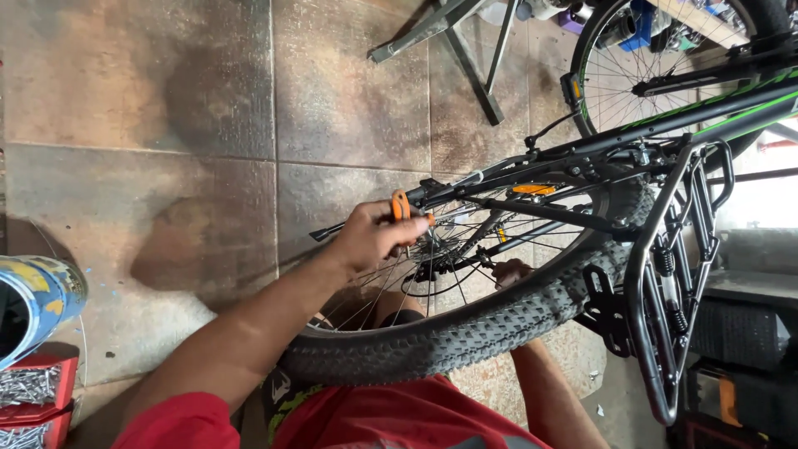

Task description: Tightening the support bolts of a bicycle's rear rack using a screwdriver and a wrench.

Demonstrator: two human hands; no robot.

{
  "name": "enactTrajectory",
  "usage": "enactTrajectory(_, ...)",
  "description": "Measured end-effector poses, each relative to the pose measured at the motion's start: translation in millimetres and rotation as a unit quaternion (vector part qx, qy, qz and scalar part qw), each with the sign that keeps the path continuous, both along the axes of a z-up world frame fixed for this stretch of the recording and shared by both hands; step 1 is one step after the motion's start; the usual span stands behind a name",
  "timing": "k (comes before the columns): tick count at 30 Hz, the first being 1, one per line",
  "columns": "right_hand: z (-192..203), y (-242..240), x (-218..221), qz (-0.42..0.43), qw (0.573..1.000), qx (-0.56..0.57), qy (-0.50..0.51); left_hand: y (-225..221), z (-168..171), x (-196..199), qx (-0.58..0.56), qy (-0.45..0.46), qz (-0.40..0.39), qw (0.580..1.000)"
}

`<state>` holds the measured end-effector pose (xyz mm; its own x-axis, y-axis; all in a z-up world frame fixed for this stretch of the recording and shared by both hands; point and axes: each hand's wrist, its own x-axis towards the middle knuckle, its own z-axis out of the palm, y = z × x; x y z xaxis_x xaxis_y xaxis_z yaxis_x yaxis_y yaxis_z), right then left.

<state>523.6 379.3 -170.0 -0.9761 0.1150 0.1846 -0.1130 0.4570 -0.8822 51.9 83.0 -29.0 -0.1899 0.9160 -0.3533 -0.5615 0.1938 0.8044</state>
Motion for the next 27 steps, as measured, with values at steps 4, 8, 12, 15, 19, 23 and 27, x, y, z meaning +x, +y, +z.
enactTrajectory(4, 79, -75, -58, -0.167, 0.978, -0.050, -0.114, 4, -13, 5, 0.013, -0.012, -0.092, 0.996)
enactTrajectory(8, -19, -32, 18, -0.236, 0.874, 0.274, -0.326, -6, 25, -10, 0.054, 0.454, -0.140, 0.878)
enactTrajectory(12, -46, -26, 50, -0.248, 0.794, 0.393, -0.392, -8, 39, -2, 0.011, 0.521, -0.157, 0.839)
enactTrajectory(15, -47, -29, 62, -0.237, 0.809, 0.380, -0.380, -16, 62, -25, -0.040, 0.232, -0.298, 0.925)
enactTrajectory(19, -57, -21, 60, -0.220, 0.828, 0.359, -0.371, -10, -9, -8, -0.074, -0.016, -0.172, 0.982)
enactTrajectory(23, -59, -17, 62, -0.199, 0.848, 0.336, -0.359, -4, -38, 6, 0.137, 0.347, 0.057, 0.926)
enactTrajectory(27, -60, -12, 60, -0.178, 0.868, 0.315, -0.340, -5, -48, 13, 0.215, 0.357, 0.077, 0.906)
